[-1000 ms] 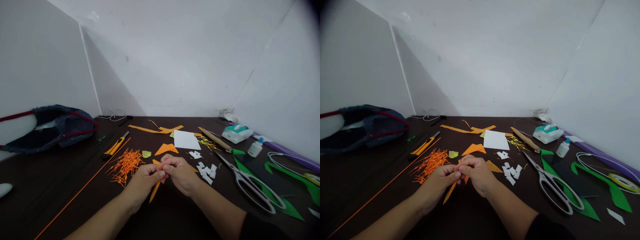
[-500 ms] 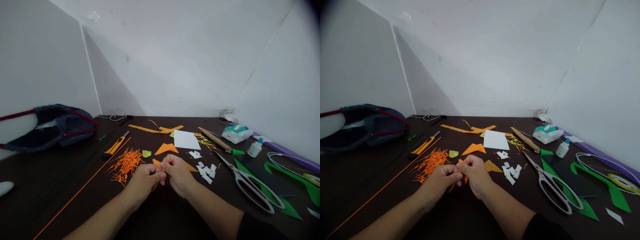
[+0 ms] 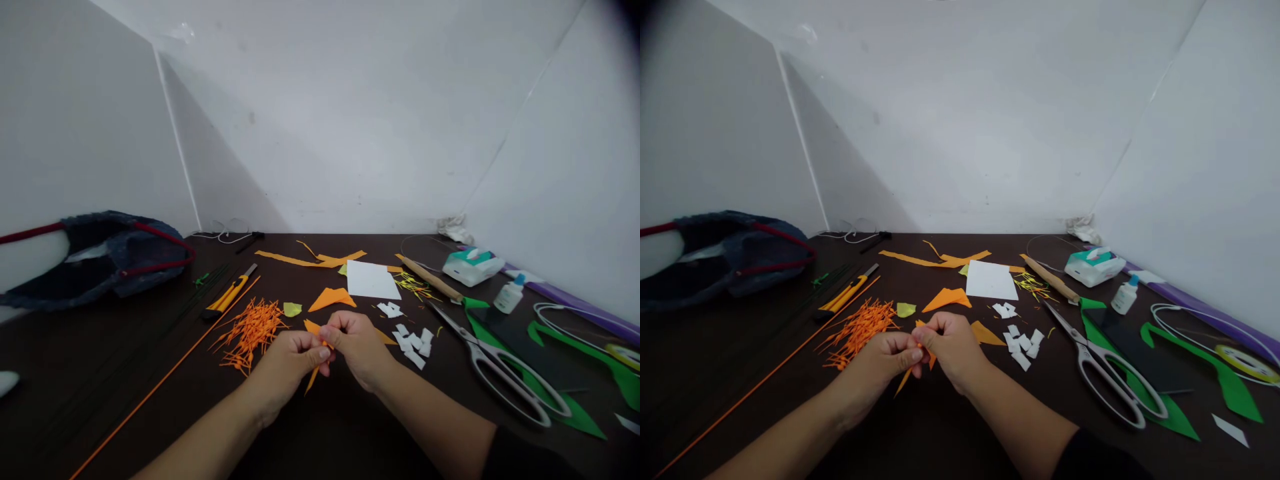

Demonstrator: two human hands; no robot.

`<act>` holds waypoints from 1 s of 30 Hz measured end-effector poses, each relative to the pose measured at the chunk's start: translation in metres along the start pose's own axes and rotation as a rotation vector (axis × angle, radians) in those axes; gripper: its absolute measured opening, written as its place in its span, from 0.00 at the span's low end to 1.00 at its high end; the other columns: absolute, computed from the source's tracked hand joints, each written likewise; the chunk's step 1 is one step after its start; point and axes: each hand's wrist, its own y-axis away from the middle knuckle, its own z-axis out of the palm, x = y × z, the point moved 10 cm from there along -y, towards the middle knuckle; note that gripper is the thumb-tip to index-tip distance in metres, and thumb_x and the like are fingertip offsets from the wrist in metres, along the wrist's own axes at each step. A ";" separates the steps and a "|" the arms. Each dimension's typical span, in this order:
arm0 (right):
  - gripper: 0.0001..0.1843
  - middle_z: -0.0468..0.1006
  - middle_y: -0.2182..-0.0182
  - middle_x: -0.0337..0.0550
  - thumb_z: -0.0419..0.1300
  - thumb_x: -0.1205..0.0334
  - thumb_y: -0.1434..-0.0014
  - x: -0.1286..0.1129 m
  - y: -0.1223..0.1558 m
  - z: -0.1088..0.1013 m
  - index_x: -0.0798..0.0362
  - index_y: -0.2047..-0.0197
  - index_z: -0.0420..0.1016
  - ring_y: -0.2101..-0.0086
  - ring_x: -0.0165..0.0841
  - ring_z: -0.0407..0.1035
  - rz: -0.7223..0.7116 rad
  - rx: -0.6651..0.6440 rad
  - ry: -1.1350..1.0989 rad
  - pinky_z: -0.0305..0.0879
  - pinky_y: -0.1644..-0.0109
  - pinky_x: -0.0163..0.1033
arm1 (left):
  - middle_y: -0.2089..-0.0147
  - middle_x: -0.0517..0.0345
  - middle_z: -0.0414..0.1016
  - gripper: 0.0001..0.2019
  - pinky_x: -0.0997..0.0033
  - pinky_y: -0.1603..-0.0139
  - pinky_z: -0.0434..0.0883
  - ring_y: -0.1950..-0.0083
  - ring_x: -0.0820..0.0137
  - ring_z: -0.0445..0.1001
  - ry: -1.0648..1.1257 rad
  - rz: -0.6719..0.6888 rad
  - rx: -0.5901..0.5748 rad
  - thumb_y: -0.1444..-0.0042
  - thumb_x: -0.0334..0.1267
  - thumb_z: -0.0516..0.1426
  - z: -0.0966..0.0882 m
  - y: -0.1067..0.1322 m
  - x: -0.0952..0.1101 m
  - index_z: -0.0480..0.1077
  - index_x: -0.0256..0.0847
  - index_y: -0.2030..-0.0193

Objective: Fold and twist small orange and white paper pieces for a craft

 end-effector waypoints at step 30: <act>0.07 0.68 0.82 0.37 0.61 0.62 0.51 0.006 0.001 0.021 0.58 0.74 0.70 0.84 0.23 0.59 0.048 -0.122 -0.400 0.60 0.83 0.30 | 0.75 0.59 0.73 0.11 0.71 0.61 0.62 0.67 0.69 0.69 -0.022 -0.007 -0.018 0.48 0.38 0.53 -0.004 0.000 -0.001 0.72 0.37 0.77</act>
